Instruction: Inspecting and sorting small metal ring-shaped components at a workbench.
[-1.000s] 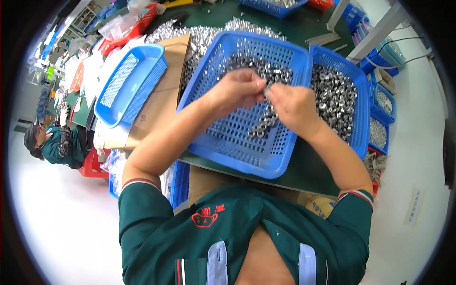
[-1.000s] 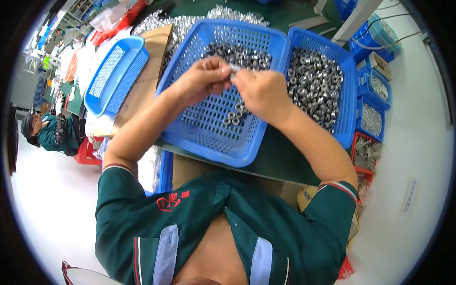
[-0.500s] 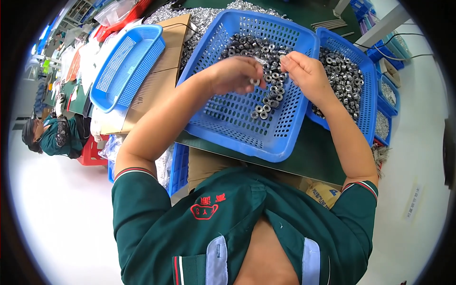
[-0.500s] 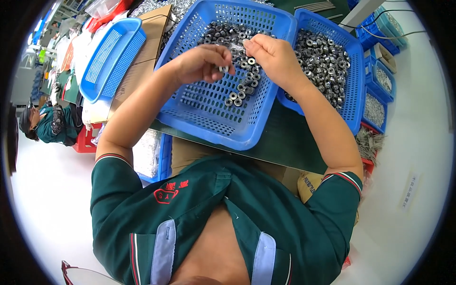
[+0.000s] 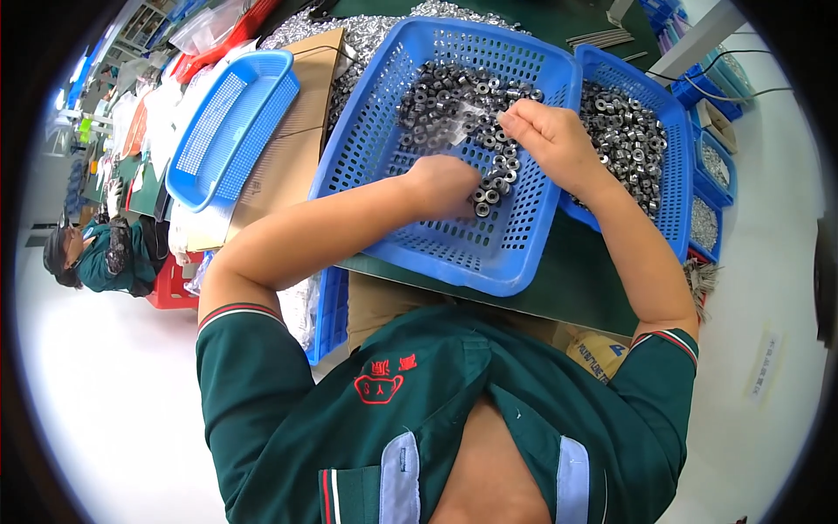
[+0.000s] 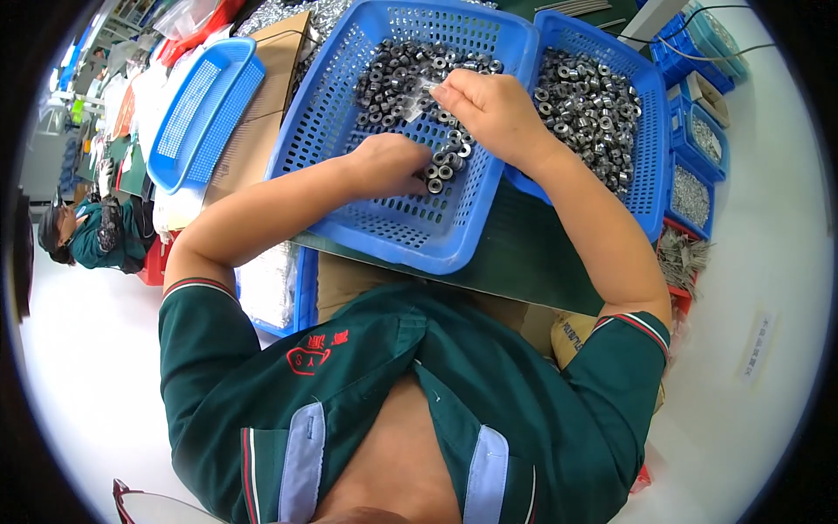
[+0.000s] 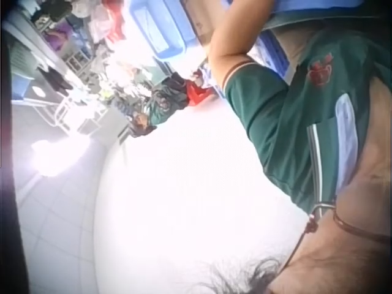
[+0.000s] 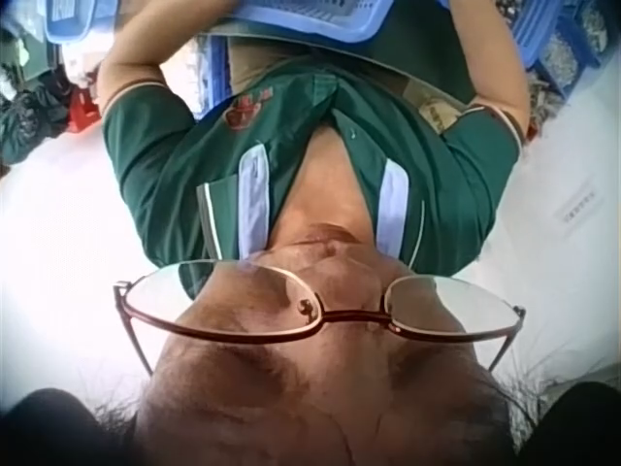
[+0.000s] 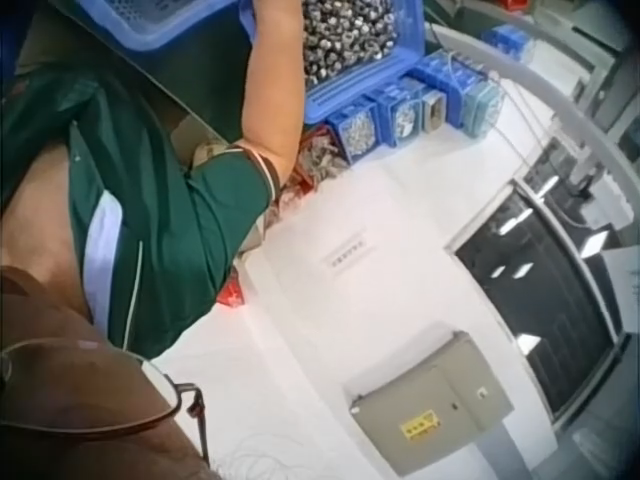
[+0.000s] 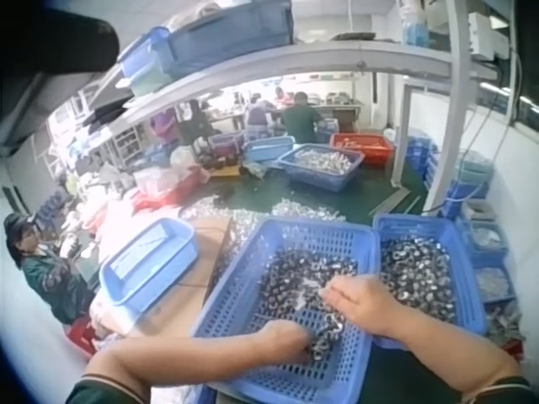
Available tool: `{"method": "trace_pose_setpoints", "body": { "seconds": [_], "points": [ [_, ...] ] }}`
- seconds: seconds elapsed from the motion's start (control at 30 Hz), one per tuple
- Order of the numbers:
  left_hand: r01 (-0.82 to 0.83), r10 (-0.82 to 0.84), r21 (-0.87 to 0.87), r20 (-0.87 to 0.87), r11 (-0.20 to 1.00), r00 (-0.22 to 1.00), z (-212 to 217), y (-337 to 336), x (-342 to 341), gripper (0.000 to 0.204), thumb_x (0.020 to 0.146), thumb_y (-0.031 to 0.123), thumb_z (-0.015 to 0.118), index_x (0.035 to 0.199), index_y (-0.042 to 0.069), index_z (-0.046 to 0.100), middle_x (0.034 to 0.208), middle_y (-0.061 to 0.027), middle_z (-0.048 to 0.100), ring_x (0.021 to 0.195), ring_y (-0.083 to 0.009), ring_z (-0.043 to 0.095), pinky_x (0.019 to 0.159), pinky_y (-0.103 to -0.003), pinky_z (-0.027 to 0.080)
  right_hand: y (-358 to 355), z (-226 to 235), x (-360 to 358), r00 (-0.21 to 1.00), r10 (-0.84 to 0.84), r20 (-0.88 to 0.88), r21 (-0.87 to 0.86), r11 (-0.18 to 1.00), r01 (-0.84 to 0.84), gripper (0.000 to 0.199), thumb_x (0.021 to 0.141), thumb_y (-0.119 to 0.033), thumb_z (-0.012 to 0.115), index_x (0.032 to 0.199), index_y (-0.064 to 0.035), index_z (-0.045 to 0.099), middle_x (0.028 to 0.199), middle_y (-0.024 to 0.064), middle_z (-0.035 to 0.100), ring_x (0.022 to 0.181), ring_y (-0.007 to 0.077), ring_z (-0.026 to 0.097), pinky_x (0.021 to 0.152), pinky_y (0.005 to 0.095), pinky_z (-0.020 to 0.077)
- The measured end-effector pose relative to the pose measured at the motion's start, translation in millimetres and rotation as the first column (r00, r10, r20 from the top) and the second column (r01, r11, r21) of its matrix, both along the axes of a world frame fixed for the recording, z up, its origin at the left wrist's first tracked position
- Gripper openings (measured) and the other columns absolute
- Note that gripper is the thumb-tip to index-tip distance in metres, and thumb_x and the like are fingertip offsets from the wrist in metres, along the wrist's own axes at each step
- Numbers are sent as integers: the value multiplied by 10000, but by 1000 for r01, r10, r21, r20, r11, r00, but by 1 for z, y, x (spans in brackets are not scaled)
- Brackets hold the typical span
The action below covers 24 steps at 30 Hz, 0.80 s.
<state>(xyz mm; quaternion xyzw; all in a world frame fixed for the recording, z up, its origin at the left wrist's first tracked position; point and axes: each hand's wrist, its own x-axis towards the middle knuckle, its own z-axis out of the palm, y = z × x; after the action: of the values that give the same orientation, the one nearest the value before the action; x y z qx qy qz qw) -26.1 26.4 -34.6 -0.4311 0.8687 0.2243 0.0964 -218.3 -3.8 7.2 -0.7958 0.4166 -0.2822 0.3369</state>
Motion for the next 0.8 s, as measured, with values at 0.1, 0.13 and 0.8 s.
{"method": "trace_pose_setpoints", "body": {
  "seconds": [0.1,0.13,0.8],
  "points": [
    [20,-1,143,-133,989,991,-3,-16,9,256,730,246,721,882,51,652,806,-126,667,775,-288,649,695,-379,496,-1,0,1,1000,13,8,-54,998,-12,266,936,-243,541,821,-6,579,671,50,578,626,108,504,612,264,430],
    [-23,56,199,-163,980,985,-2,-21,15,230,746,208,707,875,27,647,817,-119,667,751,-257,642,711,-360,491,-1,0,2,1000,16,15,-66,998,-15,264,935,-243,542,823,-7,579,665,55,573,620,109,500,602,270,426],
    [205,856,888,-454,412,246,34,-37,33,99,923,149,569,968,65,542,757,-76,590,503,-62,385,425,-175,265,9,-2,7,999,35,-22,-355,934,-40,185,868,-236,590,784,-71,583,661,125,610,611,307,612,532,391,465]
  ]
}}
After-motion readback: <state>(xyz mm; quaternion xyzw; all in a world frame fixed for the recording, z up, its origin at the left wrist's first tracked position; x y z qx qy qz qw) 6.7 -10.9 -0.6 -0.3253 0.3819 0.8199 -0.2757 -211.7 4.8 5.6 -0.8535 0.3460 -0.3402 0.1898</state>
